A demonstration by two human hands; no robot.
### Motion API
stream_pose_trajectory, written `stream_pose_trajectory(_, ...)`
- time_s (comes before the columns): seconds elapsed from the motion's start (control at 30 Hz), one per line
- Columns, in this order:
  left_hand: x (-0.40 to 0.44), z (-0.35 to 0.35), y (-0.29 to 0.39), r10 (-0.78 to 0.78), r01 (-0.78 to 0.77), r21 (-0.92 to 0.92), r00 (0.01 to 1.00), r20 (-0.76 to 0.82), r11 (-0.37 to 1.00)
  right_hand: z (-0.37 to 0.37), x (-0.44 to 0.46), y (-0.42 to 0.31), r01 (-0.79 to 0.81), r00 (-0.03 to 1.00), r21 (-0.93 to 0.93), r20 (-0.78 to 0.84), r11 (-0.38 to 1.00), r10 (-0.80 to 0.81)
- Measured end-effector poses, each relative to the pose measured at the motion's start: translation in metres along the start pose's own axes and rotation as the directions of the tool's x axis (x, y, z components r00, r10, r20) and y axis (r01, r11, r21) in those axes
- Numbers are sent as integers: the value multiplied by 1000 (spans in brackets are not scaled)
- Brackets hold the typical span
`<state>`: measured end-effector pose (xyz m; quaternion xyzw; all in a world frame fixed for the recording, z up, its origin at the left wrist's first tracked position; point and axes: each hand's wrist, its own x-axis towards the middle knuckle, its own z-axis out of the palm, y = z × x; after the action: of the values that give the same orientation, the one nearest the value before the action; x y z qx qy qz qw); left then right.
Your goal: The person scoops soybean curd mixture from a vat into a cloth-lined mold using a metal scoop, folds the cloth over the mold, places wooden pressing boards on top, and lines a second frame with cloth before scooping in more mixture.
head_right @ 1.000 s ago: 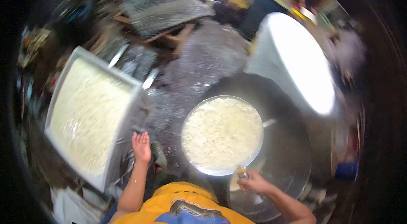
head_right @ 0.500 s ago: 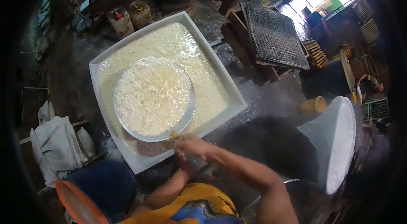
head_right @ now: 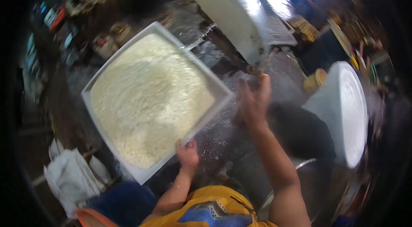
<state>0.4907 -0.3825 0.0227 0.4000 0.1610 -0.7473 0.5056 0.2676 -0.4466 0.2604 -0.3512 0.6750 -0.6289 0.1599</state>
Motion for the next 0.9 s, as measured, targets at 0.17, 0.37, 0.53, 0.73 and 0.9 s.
stream_pose_trajectory(0.17, -23, 24, -30, 188, -192, 322, 981, 44, 927, -220, -91, -49, -165, 926, 266, -290, 950, 242)
stream_pose_trajectory(0.37, -59, 28, -161, -77, -398, 803, 876, 477, 443, -450, -328, 81, -479, 585, 461, -467, 747, 663)
stream_pose_trajectory(0.53, -129, -4, -315, -513, -558, 817, 748, 420, -144, -517, -510, 244, -421, 89, 725, -565, 545, 820)
stream_pose_trajectory(0.73, -203, -83, -459, -943, -954, -10, 295, 155, -300, -557, -694, 497, -734, -572, 633, -772, 246, 279)
stream_pose_trajectory(0.9, -193, -119, -474, -892, -888, -215, 337, 301, -407, -593, -713, 558, -487, -821, 868, -494, 101, 287)
